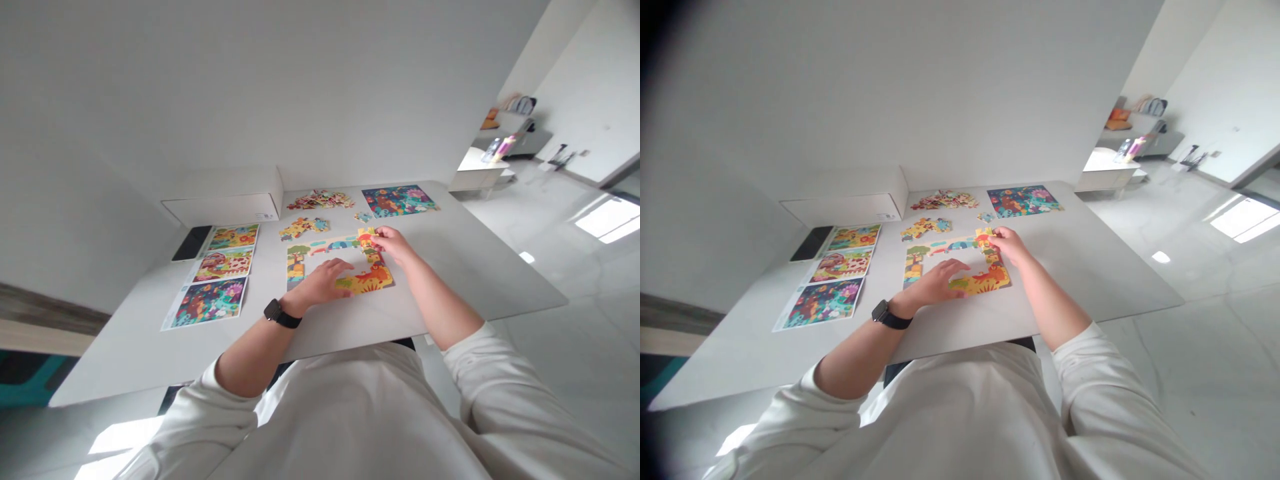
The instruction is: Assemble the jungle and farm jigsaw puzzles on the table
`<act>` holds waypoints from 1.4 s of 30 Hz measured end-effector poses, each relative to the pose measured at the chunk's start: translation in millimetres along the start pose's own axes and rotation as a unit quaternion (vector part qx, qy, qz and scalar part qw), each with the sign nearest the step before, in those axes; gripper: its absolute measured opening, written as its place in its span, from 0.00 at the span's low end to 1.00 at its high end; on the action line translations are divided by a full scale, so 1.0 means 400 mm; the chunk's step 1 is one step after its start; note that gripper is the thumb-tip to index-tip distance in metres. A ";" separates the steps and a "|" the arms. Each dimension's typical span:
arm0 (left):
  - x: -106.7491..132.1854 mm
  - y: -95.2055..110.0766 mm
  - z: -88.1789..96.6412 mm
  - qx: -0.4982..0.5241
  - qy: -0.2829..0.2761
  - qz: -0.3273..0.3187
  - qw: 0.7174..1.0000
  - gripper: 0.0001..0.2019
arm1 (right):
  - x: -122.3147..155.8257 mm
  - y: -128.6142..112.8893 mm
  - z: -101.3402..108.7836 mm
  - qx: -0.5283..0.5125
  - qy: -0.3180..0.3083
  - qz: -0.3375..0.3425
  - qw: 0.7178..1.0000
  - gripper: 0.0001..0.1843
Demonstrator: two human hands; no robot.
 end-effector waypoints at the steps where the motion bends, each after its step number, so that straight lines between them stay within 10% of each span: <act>1: 0.001 0.007 -0.017 -0.034 -0.020 -0.003 0.999 0.32 | 0.002 0.017 0.001 0.003 0.003 -0.016 1.000 0.12; 12: 0.008 -0.005 -0.025 -0.100 -0.082 0.012 0.991 0.29 | -0.004 0.072 -0.020 0.024 -0.029 -0.057 0.998 0.12; 31: 0.004 0.011 -0.015 -0.089 -0.057 0.019 0.994 0.24 | 0.042 0.001 -0.067 -0.015 -0.080 0.008 0.997 0.21; 42: 0.006 -0.076 0.093 0.183 0.228 0.130 0.948 0.20 | 0.112 -0.073 -0.116 0.034 -0.125 0.058 0.990 0.22</act>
Point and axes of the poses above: each hand's wrist, its own x-axis away from the middle knuckle, its own z-axis out of the back of the hand, y = z × x, the point moved 10 cm from there along -x, towards the middle knuckle, and after that the axes turned 14 degrees about x, right-handed, at the moved point
